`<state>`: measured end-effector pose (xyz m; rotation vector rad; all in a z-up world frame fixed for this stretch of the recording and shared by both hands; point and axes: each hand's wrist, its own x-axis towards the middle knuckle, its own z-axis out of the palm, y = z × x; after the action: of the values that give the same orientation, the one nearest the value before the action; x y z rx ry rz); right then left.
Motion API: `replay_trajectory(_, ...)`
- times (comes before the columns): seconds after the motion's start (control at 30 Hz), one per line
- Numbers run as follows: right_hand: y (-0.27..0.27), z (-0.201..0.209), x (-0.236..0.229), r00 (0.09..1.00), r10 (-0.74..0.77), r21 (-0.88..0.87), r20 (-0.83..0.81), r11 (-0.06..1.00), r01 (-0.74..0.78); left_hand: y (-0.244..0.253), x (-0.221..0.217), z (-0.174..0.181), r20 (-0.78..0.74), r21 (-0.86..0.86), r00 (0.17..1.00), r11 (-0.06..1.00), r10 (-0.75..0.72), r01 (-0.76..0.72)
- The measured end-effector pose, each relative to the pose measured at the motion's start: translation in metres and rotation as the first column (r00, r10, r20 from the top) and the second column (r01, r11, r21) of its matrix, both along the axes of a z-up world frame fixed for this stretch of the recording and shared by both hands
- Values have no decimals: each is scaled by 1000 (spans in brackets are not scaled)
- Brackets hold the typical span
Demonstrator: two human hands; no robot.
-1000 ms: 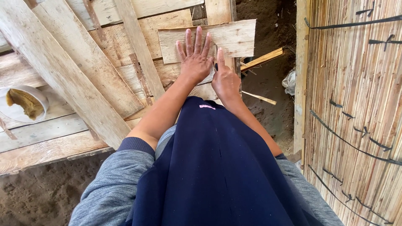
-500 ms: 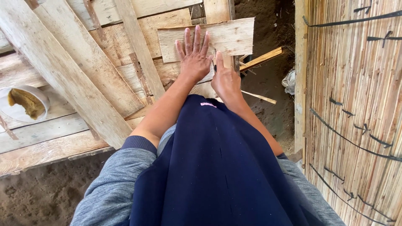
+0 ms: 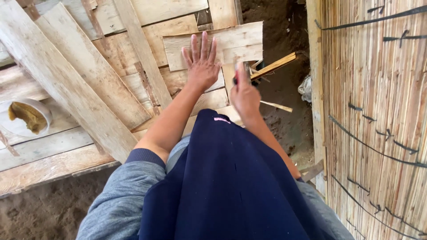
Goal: Applying thin wood veneer strips to a wooden panel using glue and a utility knife for trimming.
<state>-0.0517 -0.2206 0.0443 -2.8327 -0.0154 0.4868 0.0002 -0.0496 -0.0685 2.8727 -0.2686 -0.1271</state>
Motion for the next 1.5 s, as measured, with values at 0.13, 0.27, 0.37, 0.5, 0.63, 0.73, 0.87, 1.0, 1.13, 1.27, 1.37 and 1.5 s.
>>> replay_trajectory(0.13,-33,-1,29,923,-298,215,245,944,248,2,1,17,16,19,1000,1000,-3,3)
replay_trajectory(0.27,-55,-13,61,816,-578,605,-31,639,475,3,-13,31,105,20,994,1000,-7,5)
replay_trajectory(0.37,-61,-19,69,667,-651,765,-363,201,612,-4,-26,62,323,-194,946,980,23,43)
replay_trajectory(0.5,-65,-2,67,587,-657,809,-473,-59,585,-37,-53,70,-480,-611,793,506,376,-609)
replay_trajectory(0.63,-50,18,54,676,-600,848,-427,-7,530,-21,-40,82,-753,-651,655,-214,61,-728)
replay_trajectory(0.73,-24,36,45,706,-571,865,-419,-15,501,-10,-26,74,-741,-572,664,-612,99,-546)
replay_trajectory(0.87,-2,21,32,739,-475,856,-477,-63,512,13,-23,96,-717,-484,696,-742,33,-463)
replay_trajectory(1.0,13,-7,21,692,-354,776,-629,-249,579,21,-34,127,-641,-545,767,-706,2,-453)
replay_trajectory(1.13,17,12,17,706,-379,800,-598,-238,550,29,-38,87,-591,-711,784,-582,190,-395)
replay_trajectory(1.27,33,18,10,692,-473,833,-546,-213,511,41,-47,107,-501,-857,750,-365,432,-363)
replay_trajectory(1.37,54,31,-7,712,-519,873,-472,-162,460,39,-53,63,-477,-879,702,-283,528,-385)
replay_trajectory(1.5,69,58,-21,801,-540,929,-259,87,359,51,-58,96,-478,-869,600,-243,642,-431)
